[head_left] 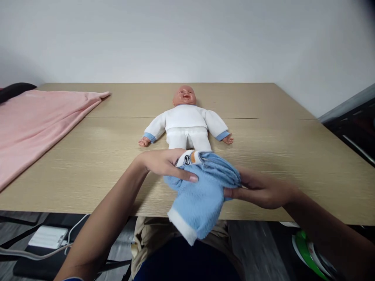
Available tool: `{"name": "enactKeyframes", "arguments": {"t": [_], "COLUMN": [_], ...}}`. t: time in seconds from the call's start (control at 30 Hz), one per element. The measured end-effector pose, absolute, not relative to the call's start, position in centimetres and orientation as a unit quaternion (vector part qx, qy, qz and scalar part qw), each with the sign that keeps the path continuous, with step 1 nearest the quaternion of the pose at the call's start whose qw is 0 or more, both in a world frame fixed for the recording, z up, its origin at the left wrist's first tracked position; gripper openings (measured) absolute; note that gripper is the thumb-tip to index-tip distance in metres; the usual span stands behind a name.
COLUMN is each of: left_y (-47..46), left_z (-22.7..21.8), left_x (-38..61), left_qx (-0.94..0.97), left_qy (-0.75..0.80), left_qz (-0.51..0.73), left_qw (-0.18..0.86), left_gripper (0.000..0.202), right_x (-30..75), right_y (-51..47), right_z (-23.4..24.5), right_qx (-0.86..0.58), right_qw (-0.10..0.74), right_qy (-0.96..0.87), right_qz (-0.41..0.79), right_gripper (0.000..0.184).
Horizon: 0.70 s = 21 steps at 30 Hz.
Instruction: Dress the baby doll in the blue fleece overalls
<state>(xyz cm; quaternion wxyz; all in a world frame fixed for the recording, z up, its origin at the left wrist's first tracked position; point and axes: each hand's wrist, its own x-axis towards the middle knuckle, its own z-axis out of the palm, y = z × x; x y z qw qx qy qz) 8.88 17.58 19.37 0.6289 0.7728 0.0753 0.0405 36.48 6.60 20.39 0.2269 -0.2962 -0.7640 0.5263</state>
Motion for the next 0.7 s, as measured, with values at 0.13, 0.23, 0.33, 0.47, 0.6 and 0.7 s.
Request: {"name": "enactKeyframes", "arguments": {"t": [0.13,0.23,0.33,0.47,0.6,0.7], "left_y": [17.4,17.1,17.1,17.5,17.4,17.0], "left_z": [18.8,18.6,18.4,17.9,17.7,17.8], "left_x": [8.9,9.2,9.4,8.9,8.6,9.0], "left_qx": [0.75,0.735,0.708,0.698,0.732,0.747], "left_qy": [0.09,0.109,0.095,0.058,0.101,0.101], "left_qz": [0.095,0.104,0.077,0.004,0.025,0.075], "left_qw": [0.648,0.661,0.695,0.714,0.673,0.653], "left_gripper": [0.032,0.04,0.056,0.063,0.042,0.036], "right_x": [36.7,36.6,36.2,36.1,35.7,34.7], "right_y": [6.2,6.3,6.2,5.4,3.8,2.9], "right_z": [19.2,19.3,19.8,19.8,18.8,18.0], "right_qx": [-0.347,-0.349,-0.339,-0.345,-0.41,-0.484], "right_qw": [0.246,0.198,0.183,0.256,0.296,0.341], "right_qy": [-0.683,-0.685,-0.699,-0.679,-0.639,-0.61], "right_qz": [0.594,0.608,0.602,0.595,0.58,0.527], "right_gripper": [0.036,0.037,0.036,0.037,0.049,0.057]}}
